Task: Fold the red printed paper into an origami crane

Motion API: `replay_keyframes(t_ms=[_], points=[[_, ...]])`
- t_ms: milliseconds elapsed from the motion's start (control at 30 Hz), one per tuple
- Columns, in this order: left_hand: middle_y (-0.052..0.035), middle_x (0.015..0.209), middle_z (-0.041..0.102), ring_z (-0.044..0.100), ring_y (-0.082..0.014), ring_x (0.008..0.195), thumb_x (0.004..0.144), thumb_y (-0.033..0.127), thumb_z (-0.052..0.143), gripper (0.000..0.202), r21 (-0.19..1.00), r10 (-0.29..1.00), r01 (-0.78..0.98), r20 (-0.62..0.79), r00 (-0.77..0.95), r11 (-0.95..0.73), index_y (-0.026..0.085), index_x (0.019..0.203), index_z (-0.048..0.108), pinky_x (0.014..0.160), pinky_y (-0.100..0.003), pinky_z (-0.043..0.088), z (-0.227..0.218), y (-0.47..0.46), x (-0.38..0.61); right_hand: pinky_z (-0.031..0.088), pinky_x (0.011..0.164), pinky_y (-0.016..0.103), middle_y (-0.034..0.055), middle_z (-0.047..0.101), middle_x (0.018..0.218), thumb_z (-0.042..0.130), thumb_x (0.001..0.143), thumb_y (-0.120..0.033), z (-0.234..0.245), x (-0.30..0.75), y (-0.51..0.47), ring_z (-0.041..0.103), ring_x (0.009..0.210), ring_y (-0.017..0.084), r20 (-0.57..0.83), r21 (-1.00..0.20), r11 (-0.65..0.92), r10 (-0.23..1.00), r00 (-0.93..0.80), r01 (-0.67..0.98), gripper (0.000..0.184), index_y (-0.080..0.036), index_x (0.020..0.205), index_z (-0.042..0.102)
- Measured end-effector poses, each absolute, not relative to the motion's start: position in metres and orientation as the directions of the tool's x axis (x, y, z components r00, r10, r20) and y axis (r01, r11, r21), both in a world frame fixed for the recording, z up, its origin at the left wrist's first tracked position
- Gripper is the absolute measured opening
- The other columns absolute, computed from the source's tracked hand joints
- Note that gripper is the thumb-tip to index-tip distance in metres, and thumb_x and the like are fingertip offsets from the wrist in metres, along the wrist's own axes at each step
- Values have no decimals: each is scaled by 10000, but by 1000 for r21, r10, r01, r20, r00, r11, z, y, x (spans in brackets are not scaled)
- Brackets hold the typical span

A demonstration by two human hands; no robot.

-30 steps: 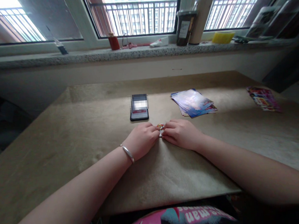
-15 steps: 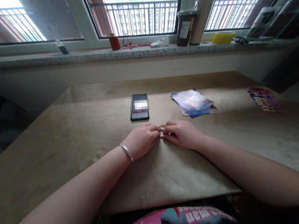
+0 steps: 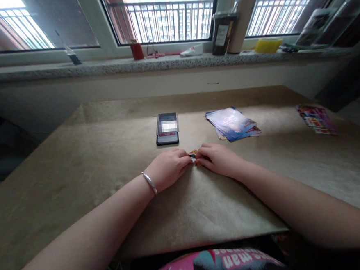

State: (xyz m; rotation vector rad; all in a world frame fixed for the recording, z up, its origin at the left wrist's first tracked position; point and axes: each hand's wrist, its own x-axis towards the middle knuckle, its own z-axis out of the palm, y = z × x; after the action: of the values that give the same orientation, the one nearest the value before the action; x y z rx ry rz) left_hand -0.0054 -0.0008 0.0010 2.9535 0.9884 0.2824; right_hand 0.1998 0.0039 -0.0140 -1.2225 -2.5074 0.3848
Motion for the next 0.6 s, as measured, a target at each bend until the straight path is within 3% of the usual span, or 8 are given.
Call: replay_keyframes(t_ms=[333,600], points=[[-44,867,641,584,-151,813,893,163,444,231,64,530,528,192,826,-847,194,1046,614,752,-272,483,0,1,-7,341,608,249,43,644,805,529,843,-294,-11,201,4,558,728,157,115,-296,526,848,-517,797,161,-183,770,620],[-37,879,649,584,-135,778,904,168,449,240,-29,463,480,219,859,-877,202,1081,608,707,-243,484,-2,4,-8,362,631,257,60,665,838,528,847,-292,-10,200,7,579,766,174,62,-284,503,859,-507,817,158,-178,813,632]])
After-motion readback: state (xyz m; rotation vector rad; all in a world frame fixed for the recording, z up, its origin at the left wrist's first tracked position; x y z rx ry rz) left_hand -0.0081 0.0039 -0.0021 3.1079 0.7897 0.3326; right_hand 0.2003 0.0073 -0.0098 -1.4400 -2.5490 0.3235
